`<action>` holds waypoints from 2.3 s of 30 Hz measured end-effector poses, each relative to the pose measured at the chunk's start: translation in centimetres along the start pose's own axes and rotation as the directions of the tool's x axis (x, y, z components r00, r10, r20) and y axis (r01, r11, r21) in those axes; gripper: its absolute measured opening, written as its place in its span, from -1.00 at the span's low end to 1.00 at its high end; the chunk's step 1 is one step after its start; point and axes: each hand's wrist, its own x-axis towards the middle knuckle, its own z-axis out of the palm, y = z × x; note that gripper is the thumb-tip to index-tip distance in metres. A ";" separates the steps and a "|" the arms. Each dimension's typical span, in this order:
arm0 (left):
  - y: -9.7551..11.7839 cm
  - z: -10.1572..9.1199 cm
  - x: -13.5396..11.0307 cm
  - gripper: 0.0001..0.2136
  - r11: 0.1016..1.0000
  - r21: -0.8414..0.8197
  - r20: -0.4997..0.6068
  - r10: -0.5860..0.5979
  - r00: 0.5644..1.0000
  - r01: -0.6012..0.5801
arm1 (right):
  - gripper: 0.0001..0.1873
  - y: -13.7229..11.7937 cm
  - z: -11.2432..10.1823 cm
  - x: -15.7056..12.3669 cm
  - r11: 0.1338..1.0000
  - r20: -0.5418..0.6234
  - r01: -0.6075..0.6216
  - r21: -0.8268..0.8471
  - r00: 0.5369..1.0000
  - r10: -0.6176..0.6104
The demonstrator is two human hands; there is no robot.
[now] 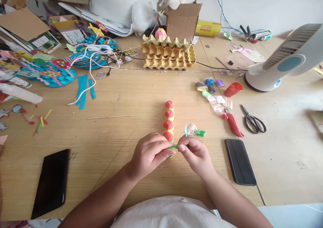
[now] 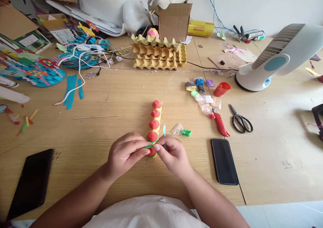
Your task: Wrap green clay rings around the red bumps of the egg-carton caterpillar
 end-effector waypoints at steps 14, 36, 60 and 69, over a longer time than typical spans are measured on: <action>-1.1 0.8 -0.8 -0.90 0.784 -0.421 0.033 -0.489 0.872 0.456 | -0.74 0.4 -0.2 0.5 0.997 -0.114 -0.056 -0.047 0.992 0.051; -0.2 0.3 0.0 -0.91 0.994 -0.051 -0.012 -0.099 0.995 0.098 | -0.56 0.3 -0.2 0.3 0.992 0.019 -0.061 -0.111 0.998 0.063; 0.1 0.4 0.1 -0.90 0.988 -0.024 -0.033 -0.153 0.988 0.152 | -0.77 0.4 -0.1 0.2 0.988 -0.030 -0.041 -0.150 0.999 0.037; -0.5 0.5 -0.7 -0.80 0.909 -0.223 0.032 -0.354 0.935 0.352 | -0.81 0.3 -0.2 0.2 0.995 -0.067 -0.038 -0.091 0.997 0.032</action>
